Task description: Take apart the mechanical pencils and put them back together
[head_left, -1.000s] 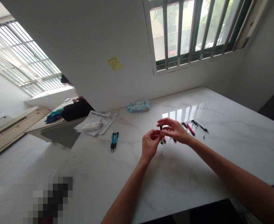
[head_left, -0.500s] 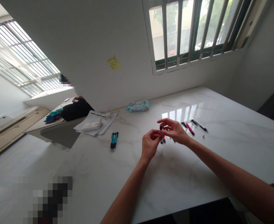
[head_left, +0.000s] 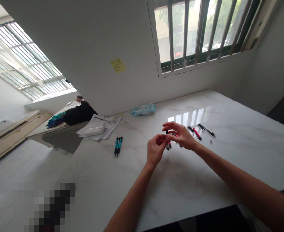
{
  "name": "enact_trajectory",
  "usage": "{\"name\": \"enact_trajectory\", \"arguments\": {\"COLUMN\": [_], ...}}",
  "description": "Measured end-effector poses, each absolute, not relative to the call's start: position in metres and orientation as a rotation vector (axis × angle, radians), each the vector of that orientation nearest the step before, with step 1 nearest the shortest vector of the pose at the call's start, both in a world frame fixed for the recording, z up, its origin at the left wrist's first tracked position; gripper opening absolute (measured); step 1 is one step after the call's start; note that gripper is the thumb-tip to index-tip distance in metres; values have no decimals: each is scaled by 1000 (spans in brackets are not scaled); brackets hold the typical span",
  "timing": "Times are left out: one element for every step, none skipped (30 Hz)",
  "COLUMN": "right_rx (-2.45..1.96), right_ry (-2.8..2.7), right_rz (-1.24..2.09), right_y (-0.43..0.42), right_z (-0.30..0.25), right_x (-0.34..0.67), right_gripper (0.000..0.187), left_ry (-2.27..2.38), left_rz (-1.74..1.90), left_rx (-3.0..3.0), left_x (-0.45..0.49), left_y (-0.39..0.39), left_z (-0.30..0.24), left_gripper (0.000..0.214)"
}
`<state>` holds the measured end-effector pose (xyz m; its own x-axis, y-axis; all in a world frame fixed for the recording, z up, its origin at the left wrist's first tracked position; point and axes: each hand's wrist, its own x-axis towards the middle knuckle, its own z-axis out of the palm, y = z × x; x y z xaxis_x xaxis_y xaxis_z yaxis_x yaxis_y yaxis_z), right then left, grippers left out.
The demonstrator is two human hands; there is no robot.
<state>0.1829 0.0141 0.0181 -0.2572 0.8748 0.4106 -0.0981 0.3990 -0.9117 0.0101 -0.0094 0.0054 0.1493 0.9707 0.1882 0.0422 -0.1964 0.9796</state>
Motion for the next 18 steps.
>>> {"name": "enact_trajectory", "arguments": {"right_rx": [-737, -758, -771, -772, -759, -740, -724, -720, -730, -749, -771, -788, -795, -793, -783, -773, -763, -753], "right_ry": [-1542, -1540, -1537, -1535, -1535, -1537, -1539, -1540, -1537, -1534, -1530, -1524, -1518, -1514, -1513, -1513, -1512, -1513], "right_rz": [1075, 1060, 1054, 1060, 1074, 1091, 1102, 1102, 1090, 1075, 1061, 1053, 1053, 1060, 1071, 1079, 1082, 1084], "right_y": [14, 14, 14, 14, 14, 14, 14, 14, 14, 14, 14, 14, 14, 15, 15, 14, 14, 13], "right_z": [18, 18, 18, 18, 18, 19, 19, 19, 19, 19, 19, 18, 18, 18, 19, 21, 22, 25], "right_x": [183, 183, 183, 183, 184, 183, 183, 183, 183, 183, 182, 182, 183, 183, 184, 185, 186, 187], "right_gripper": [42, 42, 42, 40, 39, 38, 38, 38, 39, 39, 39, 38, 38, 37, 37, 37, 38, 38], "left_ry": [1039, 1036, 1033, 1031, 1028, 1028, 1029, 1030, 1030, 1028, 1026, 1025, 1023, 1022, 1019, 1015, 1010, 1004], "left_rz": [1210, 1209, 1208, 1206, 1206, 1206, 1207, 1208, 1208, 1207, 1206, 1205, 1205, 1204, 1205, 1205, 1207, 1208], "left_rx": [1461, 1460, 1457, 1451, 1444, 1438, 1436, 1438, 1442, 1448, 1452, 1453, 1450, 1446, 1440, 1435, 1431, 1430], "left_x": [10, 10, 10, 10, 10, 10, 10, 10, 10, 10, 10, 10, 10, 10, 10, 10, 11, 11], "left_y": [-9, -9, -9, -9, -9, -9, -9, -9, -9, -9, -9, -9, -9, -8, -8, -8, -8, -8], "left_z": [5, 5, 5, 5, 5, 5, 5, 5, 5, 4, 4, 4, 4, 4, 4, 4, 4, 4], "left_gripper": [33, 33, 33, 33, 33, 33, 33, 32, 32, 32, 31, 31, 31, 31, 31, 31, 31, 31]}}
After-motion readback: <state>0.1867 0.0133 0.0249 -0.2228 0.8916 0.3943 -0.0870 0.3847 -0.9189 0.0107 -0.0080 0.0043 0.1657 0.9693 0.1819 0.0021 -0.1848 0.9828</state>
